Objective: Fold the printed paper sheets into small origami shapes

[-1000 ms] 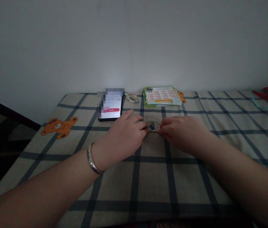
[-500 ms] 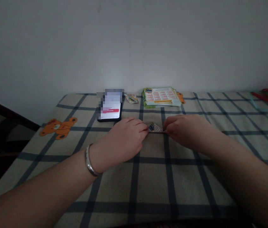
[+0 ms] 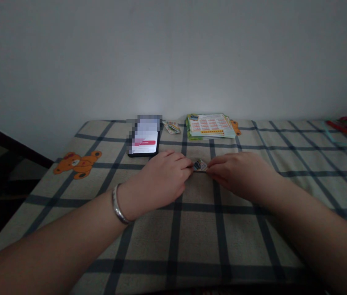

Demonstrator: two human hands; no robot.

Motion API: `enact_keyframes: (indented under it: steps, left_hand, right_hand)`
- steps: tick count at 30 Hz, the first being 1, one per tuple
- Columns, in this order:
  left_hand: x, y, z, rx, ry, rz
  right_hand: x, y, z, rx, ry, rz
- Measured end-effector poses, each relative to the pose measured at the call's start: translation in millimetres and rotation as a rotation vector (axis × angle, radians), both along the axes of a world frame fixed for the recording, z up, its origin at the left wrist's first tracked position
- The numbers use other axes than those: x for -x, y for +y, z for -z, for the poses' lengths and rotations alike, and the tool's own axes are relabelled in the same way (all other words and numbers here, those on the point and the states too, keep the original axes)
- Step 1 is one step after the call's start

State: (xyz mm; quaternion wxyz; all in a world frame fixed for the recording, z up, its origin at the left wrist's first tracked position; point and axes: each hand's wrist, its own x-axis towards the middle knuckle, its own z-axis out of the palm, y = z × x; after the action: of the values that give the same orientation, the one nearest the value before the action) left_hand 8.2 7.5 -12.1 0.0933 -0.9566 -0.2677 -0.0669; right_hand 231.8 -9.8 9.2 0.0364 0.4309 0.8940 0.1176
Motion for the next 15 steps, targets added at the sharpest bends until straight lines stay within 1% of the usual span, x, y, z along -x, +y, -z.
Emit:
enact_keyframes:
  steps: [3,7,13,15]
  left_hand:
    - [1.1,1.0,-3.3,0.013,0.006,0.009]
    - [3.1,1.8,-6.1,0.018,0.038,0.010]
    - [3.1,-4.2,-1.2,-0.086,0.092,0.025]
    - [2.8,-5.5,-0.5,-0.096,0.086,0.022]
  right_hand:
    - [0.1,-0.4,-0.4,0.058,0.028,-0.003]
    - [-0.9,-0.3,-1.6,0.093,0.037,0.020]
    - [-3.4,1.4,-2.4,0.148,0.046,0.026]
    - [-4.6,2.3,-2.7,0.157,0.065,0.042]
